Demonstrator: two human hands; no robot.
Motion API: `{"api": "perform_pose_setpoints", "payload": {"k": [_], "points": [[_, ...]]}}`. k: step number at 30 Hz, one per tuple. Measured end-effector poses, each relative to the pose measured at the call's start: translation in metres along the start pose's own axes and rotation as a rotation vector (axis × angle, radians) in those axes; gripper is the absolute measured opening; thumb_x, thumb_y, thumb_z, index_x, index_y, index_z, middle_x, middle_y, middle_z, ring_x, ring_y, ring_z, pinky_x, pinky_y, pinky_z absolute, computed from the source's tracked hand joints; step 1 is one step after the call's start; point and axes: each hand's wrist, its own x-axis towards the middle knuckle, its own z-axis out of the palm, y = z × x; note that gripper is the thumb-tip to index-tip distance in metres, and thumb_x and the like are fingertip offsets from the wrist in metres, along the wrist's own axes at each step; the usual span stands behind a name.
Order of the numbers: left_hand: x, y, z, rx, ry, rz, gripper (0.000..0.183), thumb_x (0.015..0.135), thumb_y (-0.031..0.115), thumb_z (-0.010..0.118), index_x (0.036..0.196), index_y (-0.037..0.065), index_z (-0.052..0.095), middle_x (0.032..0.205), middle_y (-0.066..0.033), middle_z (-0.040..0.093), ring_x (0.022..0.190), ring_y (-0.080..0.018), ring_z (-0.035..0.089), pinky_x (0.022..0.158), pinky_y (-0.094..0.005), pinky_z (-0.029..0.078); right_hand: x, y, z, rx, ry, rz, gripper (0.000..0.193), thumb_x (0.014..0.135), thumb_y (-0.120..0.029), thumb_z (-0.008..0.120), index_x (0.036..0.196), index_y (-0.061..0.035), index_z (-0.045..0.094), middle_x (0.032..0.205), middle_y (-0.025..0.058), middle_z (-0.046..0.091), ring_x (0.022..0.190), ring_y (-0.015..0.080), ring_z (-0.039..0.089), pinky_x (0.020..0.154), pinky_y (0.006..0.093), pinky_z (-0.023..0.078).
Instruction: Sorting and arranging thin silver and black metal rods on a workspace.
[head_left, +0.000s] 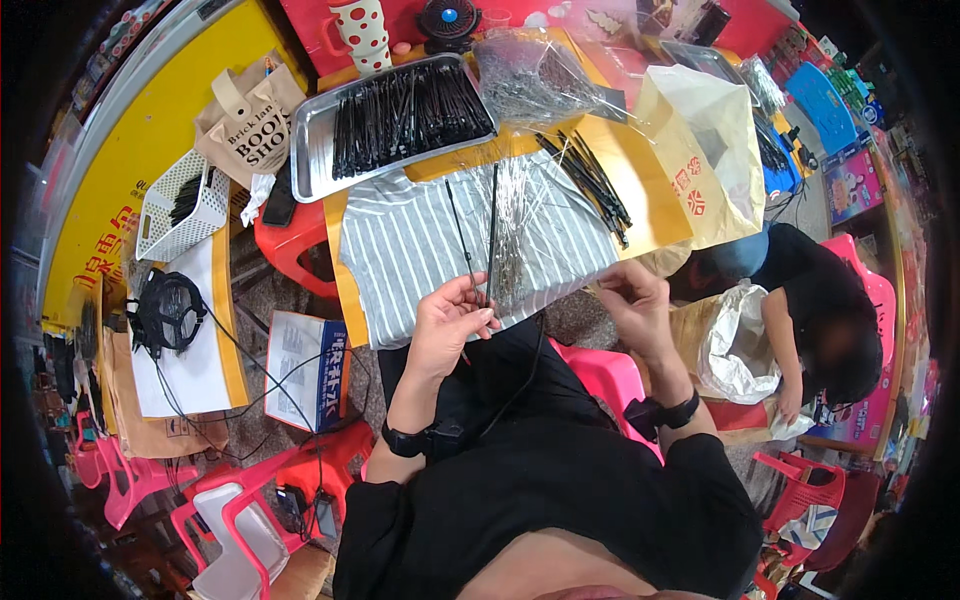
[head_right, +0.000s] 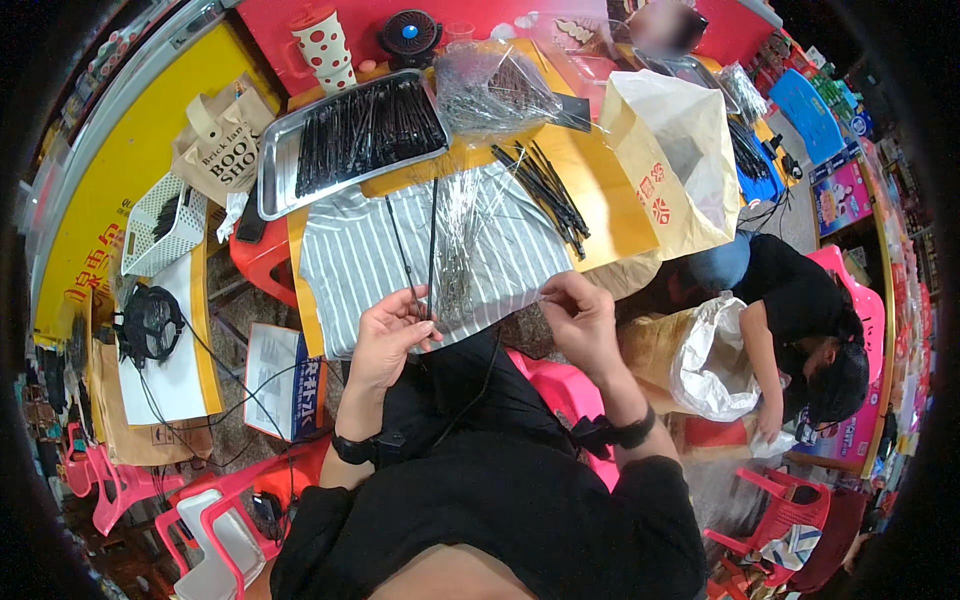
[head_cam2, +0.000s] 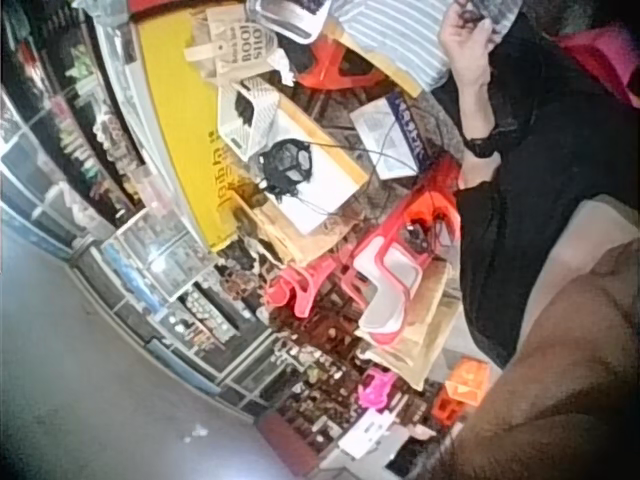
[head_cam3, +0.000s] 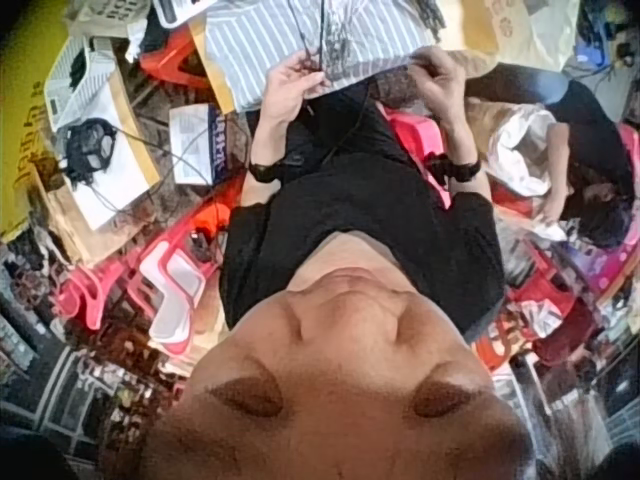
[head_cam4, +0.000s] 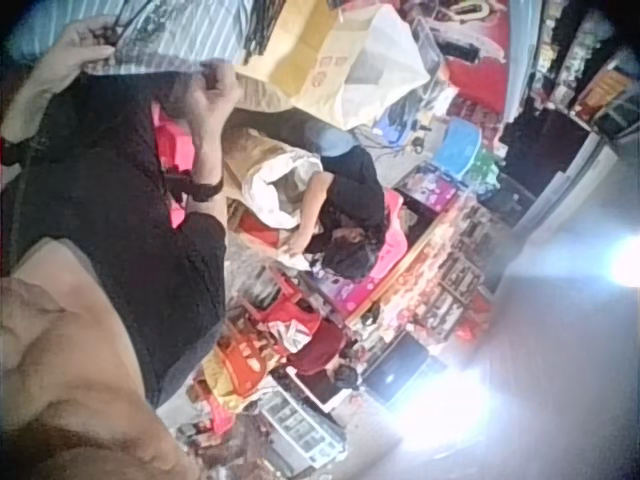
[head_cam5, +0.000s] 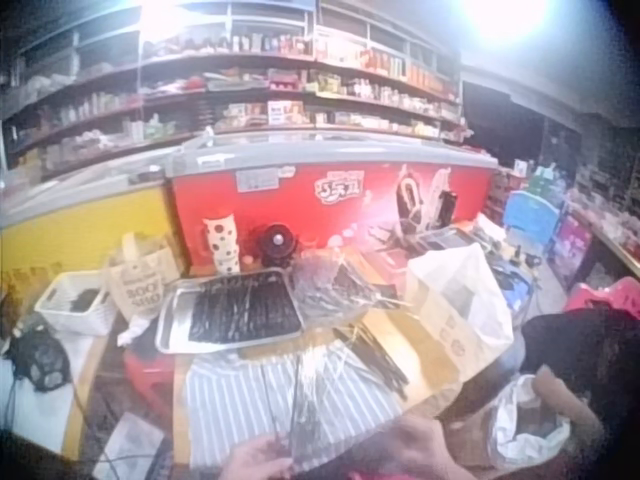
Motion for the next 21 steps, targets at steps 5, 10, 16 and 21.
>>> {"api": "perform_pose_setpoints", "payload": {"k": [5, 10, 16, 21], "points": [[-0.003, 0.001, -0.005, -0.002, 0.052, 0.032, 0.042, 0.081, -0.010, 0.060, 0.122, -0.008, 0.050, 0.091, -0.0123, 0.062, 0.072, -0.0196, 0.065, 0.057, -0.0230, 0.050, 0.005, -0.006, 0.021, -0.281, 0.138, -0.365, 0.014, 0.070, 0.012, 0.059, 0.076, -0.0003, 0.057, 0.065, 0.0093, 0.054, 0.057, 0.0171, 0.055, 0.053, 0.0249, 0.042], [-0.002, 0.000, -0.011, -0.013, 0.093, 0.061, 0.042, 0.081, -0.010, 0.059, 0.122, -0.007, 0.050, 0.091, -0.0125, 0.062, 0.071, -0.0194, 0.065, 0.057, -0.0230, 0.050, 0.003, -0.014, 0.011, -0.320, 0.208, -0.484, 0.016, 0.067, 0.014, 0.057, 0.074, -0.0006, 0.056, 0.064, 0.0106, 0.052, 0.053, 0.0217, 0.053, 0.051, 0.0269, 0.042], [0.003, 0.000, -0.013, -0.009, 0.112, 0.055, 0.042, 0.081, -0.010, 0.059, 0.121, -0.008, 0.050, 0.090, -0.0122, 0.062, 0.072, -0.0192, 0.065, 0.057, -0.0230, 0.050, -0.005, -0.022, -0.011, -0.361, 0.344, -0.414, 0.017, 0.067, 0.015, 0.056, 0.074, -0.0009, 0.054, 0.062, 0.0088, 0.049, 0.051, 0.0179, 0.049, 0.048, 0.0254, 0.038], [0.001, 0.003, -0.002, 0.000, 0.046, 0.041, 0.044, 0.079, -0.011, 0.059, 0.123, -0.008, 0.049, 0.092, -0.0121, 0.062, 0.074, -0.0193, 0.065, 0.059, -0.0235, 0.050, -0.001, -0.007, -0.015, -0.536, 0.369, -0.377, 0.013, 0.069, 0.010, 0.056, 0.077, -0.0007, 0.055, 0.062, 0.0117, 0.051, 0.054, 0.0233, 0.053, 0.050, 0.0289, 0.041]]}}
